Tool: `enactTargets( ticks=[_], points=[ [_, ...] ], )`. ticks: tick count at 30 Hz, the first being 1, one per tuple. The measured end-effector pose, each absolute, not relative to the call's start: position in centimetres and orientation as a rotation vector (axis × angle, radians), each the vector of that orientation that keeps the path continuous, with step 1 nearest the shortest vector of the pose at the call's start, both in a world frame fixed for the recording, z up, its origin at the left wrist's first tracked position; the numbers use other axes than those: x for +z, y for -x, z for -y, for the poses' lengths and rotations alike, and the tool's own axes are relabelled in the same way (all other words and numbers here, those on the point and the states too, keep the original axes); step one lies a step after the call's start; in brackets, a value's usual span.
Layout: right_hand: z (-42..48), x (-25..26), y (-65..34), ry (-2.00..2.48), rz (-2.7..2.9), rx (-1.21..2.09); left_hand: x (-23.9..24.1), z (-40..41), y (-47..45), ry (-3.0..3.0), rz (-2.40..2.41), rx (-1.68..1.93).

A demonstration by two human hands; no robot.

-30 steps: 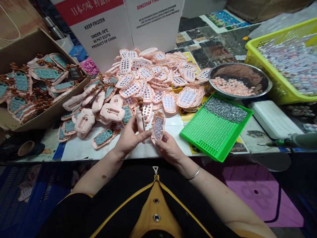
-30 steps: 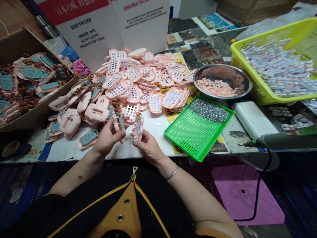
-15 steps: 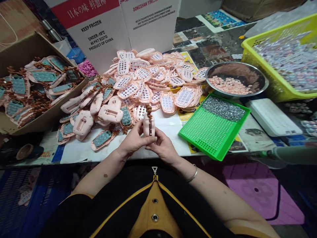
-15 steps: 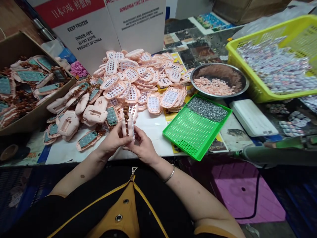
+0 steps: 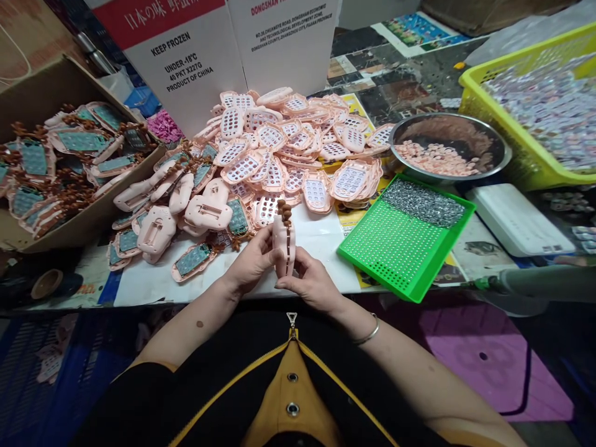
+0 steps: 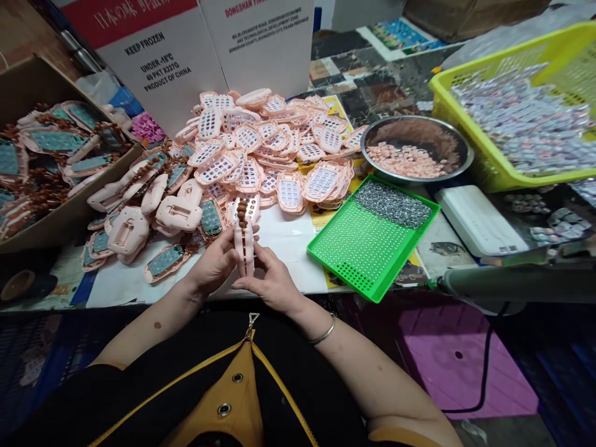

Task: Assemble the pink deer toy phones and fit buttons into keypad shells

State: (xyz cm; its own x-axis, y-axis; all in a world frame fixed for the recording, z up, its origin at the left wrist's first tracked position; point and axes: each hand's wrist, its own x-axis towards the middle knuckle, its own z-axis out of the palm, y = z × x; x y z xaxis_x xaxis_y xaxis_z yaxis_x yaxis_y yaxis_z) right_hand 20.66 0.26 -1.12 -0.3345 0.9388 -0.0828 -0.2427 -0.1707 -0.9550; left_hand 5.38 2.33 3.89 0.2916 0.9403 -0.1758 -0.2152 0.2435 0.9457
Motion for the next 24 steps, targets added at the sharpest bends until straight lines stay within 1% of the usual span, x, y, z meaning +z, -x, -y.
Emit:
enactTargets(
  ticks=[5,6,7,10,12,17,22,24],
  points=[
    [-0.3,0.0,-21.6,0.674,1.354,1.826,4.0,-2.7,-4.5,-0.790,-0.822,0.906],
    [-0.2,0.2,-21.7,0.639,1.409,1.811,4.0,-2.7,-4.5,-0.760,-0.810,0.899],
    [-0.1,0.3,-21.7,0.655,1.453,1.747,4.0,-2.7,-4.6,-0.739,-0.816,0.904],
    [0.4,0.6,-21.5,0.909,1.489,1.387,4.0,-2.5,-5.2,-0.705,-0.890,0.987],
    [0.6,0.6,-21.3,1.027,1.473,1.239,4.0,-2.3,-5.7,-0.697,-0.906,1.008],
    [0.9,0.8,-21.5,1.002,1.533,1.218,4.1,-2.0,-5.9,-0.688,-0.817,0.920],
    [0.8,1.1,-21.6,0.977,1.523,1.165,4.4,-2.0,-6.0,-0.760,-0.929,0.977],
    [0.5,1.3,-21.6,0.947,1.454,1.238,4.5,-2.0,-5.9,-0.778,-0.894,0.975]
  ],
)
